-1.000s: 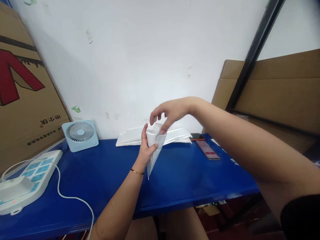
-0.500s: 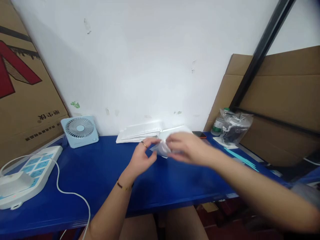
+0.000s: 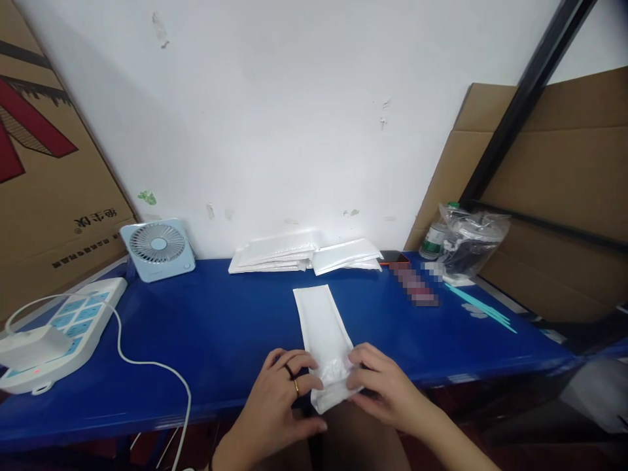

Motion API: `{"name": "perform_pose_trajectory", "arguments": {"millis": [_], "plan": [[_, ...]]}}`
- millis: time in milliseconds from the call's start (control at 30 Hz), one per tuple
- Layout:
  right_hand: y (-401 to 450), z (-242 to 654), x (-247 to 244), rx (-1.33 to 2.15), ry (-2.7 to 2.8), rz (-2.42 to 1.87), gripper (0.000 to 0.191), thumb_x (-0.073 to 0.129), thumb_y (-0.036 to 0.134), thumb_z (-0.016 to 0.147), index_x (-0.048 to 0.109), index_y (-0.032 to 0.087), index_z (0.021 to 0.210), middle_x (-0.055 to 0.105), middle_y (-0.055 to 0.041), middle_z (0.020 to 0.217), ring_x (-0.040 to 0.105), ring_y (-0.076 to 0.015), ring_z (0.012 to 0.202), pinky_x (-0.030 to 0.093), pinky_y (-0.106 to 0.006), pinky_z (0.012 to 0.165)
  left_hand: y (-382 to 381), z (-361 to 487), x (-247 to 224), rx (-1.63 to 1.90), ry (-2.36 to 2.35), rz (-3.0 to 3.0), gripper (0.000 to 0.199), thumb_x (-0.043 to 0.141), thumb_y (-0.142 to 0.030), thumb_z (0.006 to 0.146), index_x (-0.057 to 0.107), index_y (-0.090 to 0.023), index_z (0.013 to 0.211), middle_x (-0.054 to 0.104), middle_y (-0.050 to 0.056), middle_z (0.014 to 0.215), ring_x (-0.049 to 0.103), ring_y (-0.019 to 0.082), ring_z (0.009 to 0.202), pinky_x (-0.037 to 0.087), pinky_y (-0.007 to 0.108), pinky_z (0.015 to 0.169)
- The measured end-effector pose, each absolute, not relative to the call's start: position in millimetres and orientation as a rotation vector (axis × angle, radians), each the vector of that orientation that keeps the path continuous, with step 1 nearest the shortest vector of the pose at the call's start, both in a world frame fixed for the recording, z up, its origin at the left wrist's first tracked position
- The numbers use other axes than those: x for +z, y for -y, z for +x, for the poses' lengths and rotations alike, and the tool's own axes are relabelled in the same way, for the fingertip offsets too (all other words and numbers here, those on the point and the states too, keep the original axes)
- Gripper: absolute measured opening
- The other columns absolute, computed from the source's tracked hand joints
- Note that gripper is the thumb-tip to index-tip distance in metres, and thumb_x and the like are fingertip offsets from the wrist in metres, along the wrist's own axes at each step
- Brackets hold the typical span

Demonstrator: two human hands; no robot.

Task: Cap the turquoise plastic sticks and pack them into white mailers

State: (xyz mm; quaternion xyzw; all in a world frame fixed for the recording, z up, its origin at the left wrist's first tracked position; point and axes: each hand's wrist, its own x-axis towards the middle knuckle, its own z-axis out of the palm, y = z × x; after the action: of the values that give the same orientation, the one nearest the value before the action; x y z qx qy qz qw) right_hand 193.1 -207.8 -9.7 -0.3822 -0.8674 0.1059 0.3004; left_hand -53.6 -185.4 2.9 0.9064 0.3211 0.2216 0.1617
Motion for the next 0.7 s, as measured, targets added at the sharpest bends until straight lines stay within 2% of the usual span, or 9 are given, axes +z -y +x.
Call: {"name": "perform_pose_trajectory", "arguments": {"millis": [67,133,233,333,433,500,600,700], "plan": [[207,194,-13,0.441,2.220,-1.068,0.005,0.056,0.022,0.085,0.060,0.022,0.087,0.060,-0.0038,0.087,0.055,-0.0167,0.086,0.046,-0.028,0.074,185,-48,3,0.640,-1.006,2.552,0.008,0.059,-0.029,0.079,0.063,-0.027,0.086,0.062,-0.001,0.102,0.054,0.018,0.100,0.034,0.034,0.088],[204,190,-18,0.481,2.092,-1.181,0.009,0.053,0.022,0.087,0.060,0.022,0.094,0.060,-0.0035,0.085,0.056,-0.0158,0.082,0.047,-0.028,0.071,184,-41,1,0.665,-1.135,2.461,0.014,0.049,-0.023,0.085,0.061,-0.023,0.079,0.063,0.000,0.093,0.055,0.016,0.090,0.036,0.031,0.079],[201,182,-22,0.273,1.964,-1.303,0.018,0.051,0.020,0.087,0.059,0.021,0.103,0.058,-0.0076,0.097,0.054,-0.0193,0.091,0.047,-0.032,0.075,181,-32,-3,0.664,-1.321,2.360,0.020,0.046,-0.021,0.084,0.056,-0.019,0.067,0.061,0.001,0.084,0.053,0.016,0.081,0.035,0.029,0.071],[203,177,-21,0.022,2.055,-1.227,0.015,0.056,0.024,0.084,0.063,0.024,0.097,0.058,-0.0080,0.102,0.051,-0.0244,0.101,0.043,-0.040,0.083,179,-25,-7,0.627,-1.458,2.355,0.018,0.049,-0.018,0.078,0.053,-0.018,0.060,0.059,0.001,0.079,0.052,0.016,0.077,0.033,0.029,0.067],[208,173,-20,-0.033,2.203,-1.151,0.027,0.065,0.035,0.078,0.063,0.023,0.102,0.061,-0.0072,0.099,0.052,-0.0256,0.097,0.042,-0.040,0.080,177,-21,-11,0.619,-1.530,2.342,0.016,0.050,-0.016,0.074,0.053,-0.017,0.058,0.059,0.001,0.076,0.051,0.016,0.076,0.032,0.029,0.067],[211,170,-23,-0.025,2.238,-1.158,0.033,0.066,0.036,0.077,0.061,0.021,0.105,0.063,-0.0072,0.095,0.053,-0.0242,0.093,0.042,-0.039,0.078,176,-20,-12,0.620,-1.539,2.336,0.016,0.050,-0.014,0.072,0.052,-0.017,0.056,0.058,0.000,0.075,0.052,0.016,0.077,0.031,0.029,0.067],[212,168,-28,-0.025,2.228,-1.184,0.029,0.064,0.033,0.079,0.061,0.020,0.105,0.064,-0.0067,0.091,0.054,-0.0220,0.089,0.042,-0.036,0.076,176,-20,-11,0.639,-1.533,2.316,0.016,0.051,-0.015,0.072,0.051,-0.017,0.056,0.057,0.000,0.074,0.052,0.016,0.077,0.032,0.029,0.067],[212,170,-30,-0.009,2.247,-1.197,0.020,0.062,0.032,0.081,0.062,0.020,0.097,0.063,-0.0055,0.086,0.054,-0.0203,0.084,0.042,-0.034,0.072,177,-24,-11,0.724,-1.500,2.221,0.004,0.053,-0.021,0.074,0.056,-0.020,0.072,0.057,0.000,0.079,0.054,0.017,0.077,0.036,0.029,0.068]]}}
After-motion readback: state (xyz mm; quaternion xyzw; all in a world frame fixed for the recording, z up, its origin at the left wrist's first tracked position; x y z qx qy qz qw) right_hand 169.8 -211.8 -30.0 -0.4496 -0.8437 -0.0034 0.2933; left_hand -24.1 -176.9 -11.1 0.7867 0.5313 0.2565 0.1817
